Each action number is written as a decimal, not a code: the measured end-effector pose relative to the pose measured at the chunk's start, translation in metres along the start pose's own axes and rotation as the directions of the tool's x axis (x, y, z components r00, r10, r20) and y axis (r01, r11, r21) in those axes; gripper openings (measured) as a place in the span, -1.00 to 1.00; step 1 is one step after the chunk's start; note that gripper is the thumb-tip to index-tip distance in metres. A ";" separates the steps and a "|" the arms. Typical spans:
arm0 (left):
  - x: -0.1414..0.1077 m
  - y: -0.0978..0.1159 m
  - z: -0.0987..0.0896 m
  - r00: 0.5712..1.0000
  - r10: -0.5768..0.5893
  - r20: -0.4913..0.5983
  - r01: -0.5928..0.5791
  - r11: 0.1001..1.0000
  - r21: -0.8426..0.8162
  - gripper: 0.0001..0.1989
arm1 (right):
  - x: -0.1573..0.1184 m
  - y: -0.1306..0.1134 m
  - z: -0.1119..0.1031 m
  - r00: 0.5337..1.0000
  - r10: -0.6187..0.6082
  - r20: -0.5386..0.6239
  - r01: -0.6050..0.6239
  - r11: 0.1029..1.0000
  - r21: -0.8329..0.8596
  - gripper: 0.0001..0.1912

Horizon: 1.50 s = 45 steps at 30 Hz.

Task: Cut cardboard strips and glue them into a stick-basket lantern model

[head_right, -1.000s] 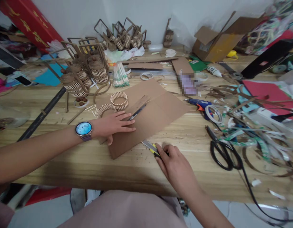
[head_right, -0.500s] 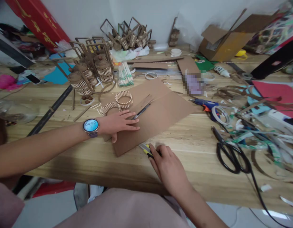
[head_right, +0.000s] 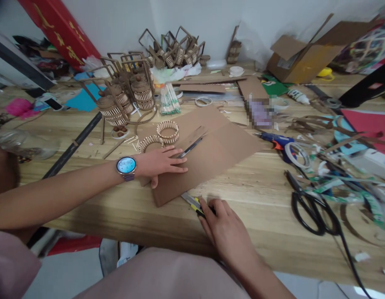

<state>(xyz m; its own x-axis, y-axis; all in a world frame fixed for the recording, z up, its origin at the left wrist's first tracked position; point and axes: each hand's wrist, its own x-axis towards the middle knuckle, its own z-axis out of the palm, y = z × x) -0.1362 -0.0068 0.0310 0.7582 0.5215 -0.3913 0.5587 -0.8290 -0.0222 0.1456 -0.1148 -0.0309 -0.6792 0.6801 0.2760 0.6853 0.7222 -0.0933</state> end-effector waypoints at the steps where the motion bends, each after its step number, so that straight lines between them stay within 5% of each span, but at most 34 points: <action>1: 0.000 0.000 0.000 1.000 -0.002 -0.006 0.002 1.000 -0.002 -0.04 | 0.001 -0.001 0.001 1.000 -0.005 0.000 0.005 1.000 -0.005 -0.57; 12: 0.003 0.000 0.002 1.000 -0.020 0.025 0.019 0.999 0.038 0.01 | 0.000 -0.015 0.008 0.999 -0.048 -0.011 0.048 0.999 -0.006 -0.61; 18: 0.000 0.000 0.003 1.000 0.010 -0.026 -0.009 1.000 0.016 0.01 | 0.012 -0.021 0.007 0.994 -0.047 0.100 0.044 0.998 0.038 -0.58; 24: 0.000 -0.009 0.025 0.991 0.069 -0.119 -0.075 0.996 -0.046 0.07 | 0.008 -0.019 -0.020 0.967 0.050 0.251 -0.102 0.975 0.198 -0.36; 28: 0.003 -0.018 0.027 0.988 0.118 -0.104 -0.128 0.987 -0.095 0.14 | -0.012 0.029 -0.036 0.953 0.300 0.053 -0.304 0.940 0.156 -0.56; 31: 0.002 -0.018 0.020 0.988 0.139 -0.071 -0.148 0.979 -0.140 0.13 | -0.027 0.094 -0.047 0.843 0.513 -0.159 -0.526 0.849 -0.050 -0.63; 36: 0.002 -0.015 0.017 0.994 0.102 -0.039 -0.105 0.988 -0.111 0.11 | -0.018 0.192 -0.055 0.738 0.639 -0.216 -0.673 0.721 -0.164 -0.58; 39: 0.002 -0.012 0.019 0.997 0.071 -0.021 -0.073 0.995 -0.066 0.15 | -0.005 0.216 -0.051 0.707 0.688 -0.160 -0.705 0.673 -0.221 -0.59; 45: 0.003 -0.014 0.027 0.996 0.082 -0.040 -0.084 0.995 -0.050 0.14 | 0.003 0.222 -0.042 0.675 0.734 -0.080 -0.717 0.626 -0.306 -0.59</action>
<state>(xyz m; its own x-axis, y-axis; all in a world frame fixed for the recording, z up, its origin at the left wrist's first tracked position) -0.1510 0.0014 0.0052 0.8142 0.4596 -0.3548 0.5095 -0.8586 0.0571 0.3063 0.0426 -0.0105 0.0656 0.9787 0.1946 0.9966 -0.0741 0.0367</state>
